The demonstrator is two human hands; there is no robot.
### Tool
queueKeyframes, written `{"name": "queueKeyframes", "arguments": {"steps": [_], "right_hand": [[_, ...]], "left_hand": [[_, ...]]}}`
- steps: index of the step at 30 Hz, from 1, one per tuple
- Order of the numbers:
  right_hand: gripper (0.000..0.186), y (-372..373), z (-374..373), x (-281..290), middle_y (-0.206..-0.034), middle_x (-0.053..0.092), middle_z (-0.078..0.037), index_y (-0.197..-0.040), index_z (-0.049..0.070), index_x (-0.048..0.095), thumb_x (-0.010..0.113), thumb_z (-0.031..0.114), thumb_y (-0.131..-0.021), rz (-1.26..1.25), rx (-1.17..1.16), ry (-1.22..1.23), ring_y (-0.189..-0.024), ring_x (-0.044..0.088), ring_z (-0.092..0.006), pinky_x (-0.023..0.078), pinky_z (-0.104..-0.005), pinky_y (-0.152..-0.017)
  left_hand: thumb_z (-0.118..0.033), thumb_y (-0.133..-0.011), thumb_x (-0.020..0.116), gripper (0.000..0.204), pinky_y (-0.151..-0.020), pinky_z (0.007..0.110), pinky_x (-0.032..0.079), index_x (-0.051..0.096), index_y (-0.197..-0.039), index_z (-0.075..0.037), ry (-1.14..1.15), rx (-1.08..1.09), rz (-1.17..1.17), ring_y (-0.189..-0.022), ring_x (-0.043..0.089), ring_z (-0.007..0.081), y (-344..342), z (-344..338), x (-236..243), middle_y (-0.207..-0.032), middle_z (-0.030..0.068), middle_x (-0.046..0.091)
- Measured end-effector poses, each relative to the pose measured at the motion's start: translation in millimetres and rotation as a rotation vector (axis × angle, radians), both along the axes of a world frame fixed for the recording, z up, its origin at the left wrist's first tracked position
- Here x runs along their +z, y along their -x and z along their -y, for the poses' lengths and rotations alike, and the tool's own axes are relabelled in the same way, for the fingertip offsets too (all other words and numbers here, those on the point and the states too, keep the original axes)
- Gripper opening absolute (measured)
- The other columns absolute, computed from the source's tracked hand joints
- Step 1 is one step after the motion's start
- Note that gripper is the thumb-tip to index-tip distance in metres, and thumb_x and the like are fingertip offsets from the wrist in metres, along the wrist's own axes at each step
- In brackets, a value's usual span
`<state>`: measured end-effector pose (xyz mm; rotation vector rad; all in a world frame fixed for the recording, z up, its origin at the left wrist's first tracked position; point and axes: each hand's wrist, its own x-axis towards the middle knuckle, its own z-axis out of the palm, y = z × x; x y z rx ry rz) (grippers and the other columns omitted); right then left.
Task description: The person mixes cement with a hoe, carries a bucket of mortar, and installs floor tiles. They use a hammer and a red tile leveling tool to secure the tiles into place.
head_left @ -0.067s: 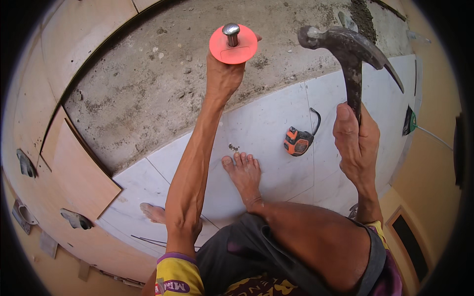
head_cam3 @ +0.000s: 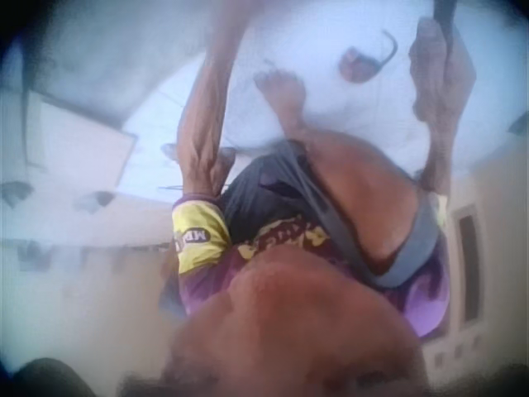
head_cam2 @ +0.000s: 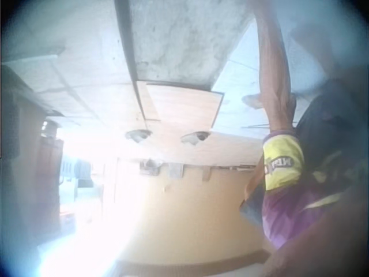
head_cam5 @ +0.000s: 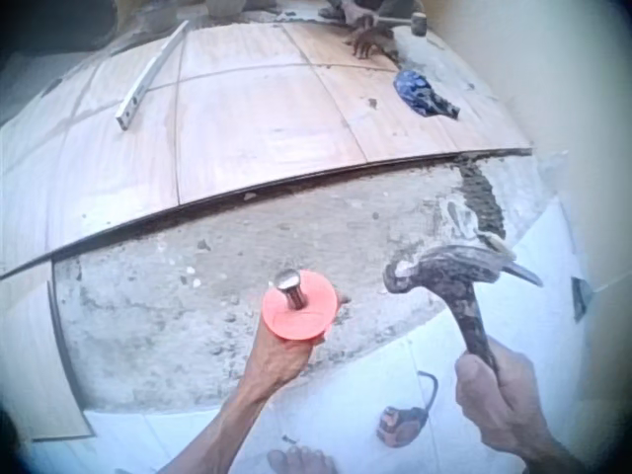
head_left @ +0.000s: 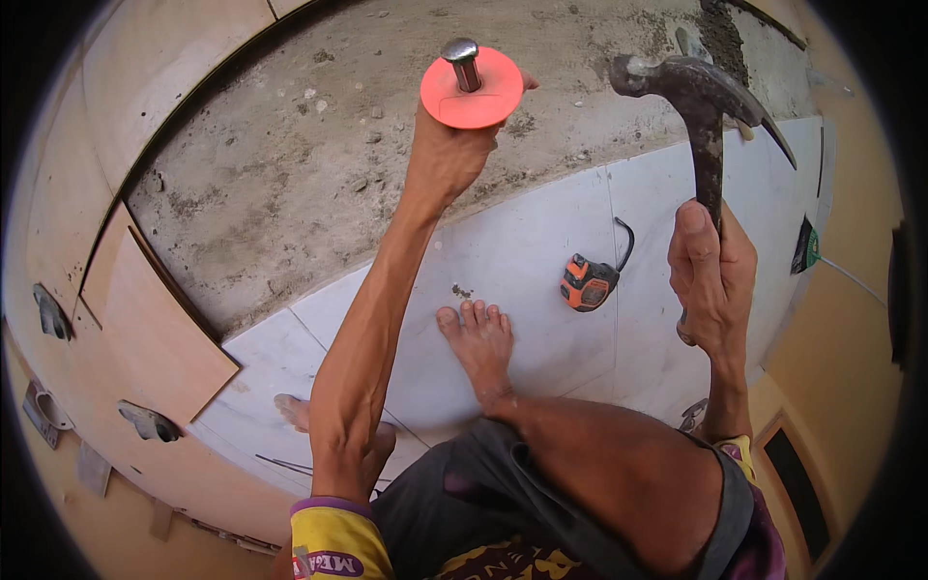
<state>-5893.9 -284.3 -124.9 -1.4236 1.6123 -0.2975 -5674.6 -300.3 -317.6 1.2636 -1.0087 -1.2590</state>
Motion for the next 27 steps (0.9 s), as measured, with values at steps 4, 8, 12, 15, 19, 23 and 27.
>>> {"name": "queueKeyframes", "arguments": {"steps": [4, 8, 12, 15, 19, 23, 27], "right_hand": [[0.037, 0, 5, -2, -0.069, 0.041, 0.008, -0.09, 0.008, 0.054, 0.056, 0.039, -0.11, -0.011, -0.102, -0.111, -0.06, 0.033, -0.002, 0.028, -0.0219, -0.051], [0.037, 2, 6, -10, -0.069, 0.042, 0.008, -0.09, 0.007, 0.054, 0.056, 0.038, -0.11, -0.016, -0.055, -0.113, -0.059, 0.033, -0.0024, 0.028, -0.0221, -0.051], [0.037, 4, 10, -3, -0.068, 0.043, 0.007, -0.093, 0.006, 0.055, 0.055, 0.039, -0.11, -0.068, 0.026, -0.092, -0.059, 0.033, -0.0029, 0.028, -0.022, -0.051], [0.037, -8, 18, 18, -0.066, 0.042, 0.006, -0.093, 0.005, 0.054, 0.053, 0.038, -0.111, -0.072, 0.041, 0.017, -0.057, 0.033, -0.0026, 0.026, -0.0218, -0.049], [0.038, -15, 14, 43, -0.062, 0.041, 0.002, -0.092, 0.003, 0.052, 0.048, 0.035, -0.112, 0.001, 0.084, 0.171, -0.053, 0.037, -0.007, 0.028, -0.0252, -0.048], [0.035, 0, 10, -12, -0.063, 0.05, -0.016, -0.1, -0.003, 0.056, 0.054, 0.03, -0.11, -0.276, 0.4, 0.011, -0.048, 0.045, -0.0303, 0.035, -0.0393, -0.05], [0.033, -33, 16, 26, -0.063, 0.049, -0.019, -0.106, -0.005, 0.057, 0.056, 0.027, -0.109, -0.209, 0.316, 0.054, -0.05, 0.042, -0.035, 0.037, -0.0398, -0.051]], "left_hand": [[-0.002, -0.093, 0.058, 0.022, -0.094, 0.036, 0.052, 0.076, -0.107, -0.006, -0.074, -0.103, -0.163, -0.101, 0.069, 0.0212, 37, -15, 3, -0.105, 0.0067, 0.075], [-0.004, -0.094, 0.059, 0.022, -0.095, 0.036, 0.051, 0.076, -0.108, -0.009, -0.139, -0.122, -0.137, -0.103, 0.067, 0.0229, 49, -23, -6, -0.105, 0.0075, 0.074], [-0.005, -0.095, 0.059, 0.022, -0.093, 0.036, 0.051, 0.075, -0.108, -0.009, -0.038, -0.116, -0.136, -0.1, 0.067, 0.0244, 56, -24, -10, -0.104, 0.0085, 0.073], [-0.005, -0.095, 0.059, 0.022, -0.097, 0.036, 0.05, 0.075, -0.109, -0.008, -0.019, -0.119, -0.095, -0.104, 0.067, 0.0206, 59, -27, -13, -0.106, 0.0051, 0.074], [-0.002, -0.094, 0.059, 0.021, -0.097, 0.036, 0.051, 0.074, -0.108, -0.006, -0.045, -0.15, -0.123, -0.104, 0.067, 0.0214, 59, -24, -6, -0.106, 0.0066, 0.073], [-0.003, -0.094, 0.061, 0.019, -0.094, 0.037, 0.051, 0.072, -0.109, -0.004, -0.118, -0.111, -0.223, -0.1, 0.066, 0.0241, 67, -26, -11, -0.105, 0.0098, 0.073], [0.002, -0.092, 0.059, 0.023, -0.096, 0.036, 0.051, 0.074, -0.108, -0.004, -0.013, -0.13, -0.099, -0.103, 0.067, 0.0222, 41, -34, -20, -0.107, 0.0072, 0.073]]}}
